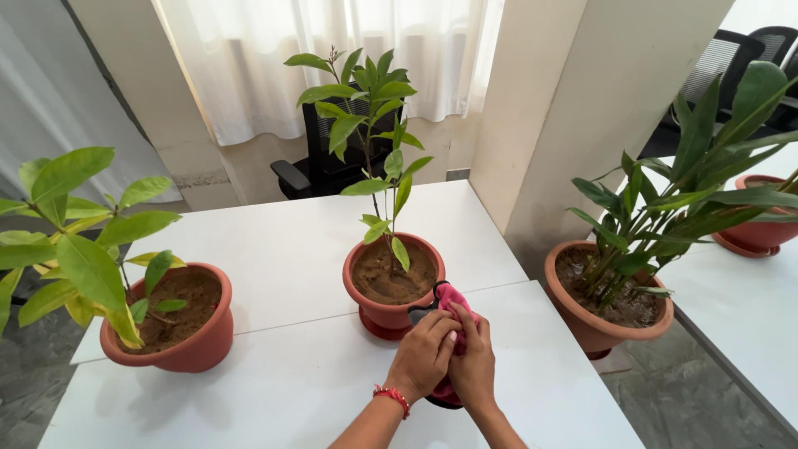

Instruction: The person wipes the exterior of a plant pot and its matching tray using a cloth, then replaces the pot onto the tray.

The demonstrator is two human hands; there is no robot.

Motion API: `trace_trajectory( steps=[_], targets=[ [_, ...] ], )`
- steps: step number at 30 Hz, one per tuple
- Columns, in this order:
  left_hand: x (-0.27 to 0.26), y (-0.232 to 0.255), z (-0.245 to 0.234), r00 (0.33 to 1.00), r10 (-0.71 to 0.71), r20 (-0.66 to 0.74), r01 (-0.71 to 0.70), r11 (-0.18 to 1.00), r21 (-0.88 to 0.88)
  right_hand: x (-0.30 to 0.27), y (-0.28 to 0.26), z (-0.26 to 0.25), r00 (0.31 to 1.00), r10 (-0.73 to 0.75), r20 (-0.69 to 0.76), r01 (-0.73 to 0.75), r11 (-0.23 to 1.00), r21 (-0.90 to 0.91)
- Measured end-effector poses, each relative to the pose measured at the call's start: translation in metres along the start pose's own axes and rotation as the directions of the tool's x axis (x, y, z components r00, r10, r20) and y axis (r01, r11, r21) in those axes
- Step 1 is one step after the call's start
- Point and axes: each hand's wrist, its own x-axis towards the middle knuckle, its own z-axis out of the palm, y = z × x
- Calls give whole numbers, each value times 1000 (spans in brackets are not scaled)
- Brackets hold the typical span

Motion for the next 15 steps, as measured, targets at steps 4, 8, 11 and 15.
trace_trajectory(
  steps=[4,8,11,15],
  targets=[
    [3,-7,-6,999,37,-14,-37,999,8,19,7,5,995,100,1,-100,994,-39],
    [9,-18,-17,1000,18,1,-18,999,33,41,21,7,990,143,6,-142,985,-95],
    [7,-28,-25,999,-45,18,43,996,73,50,32,5,995,104,-9,-104,988,-112],
    [0,-52,-39,984,-175,-29,177,978,110,67,37,5,996,83,-11,-84,985,-151]
  ],
)
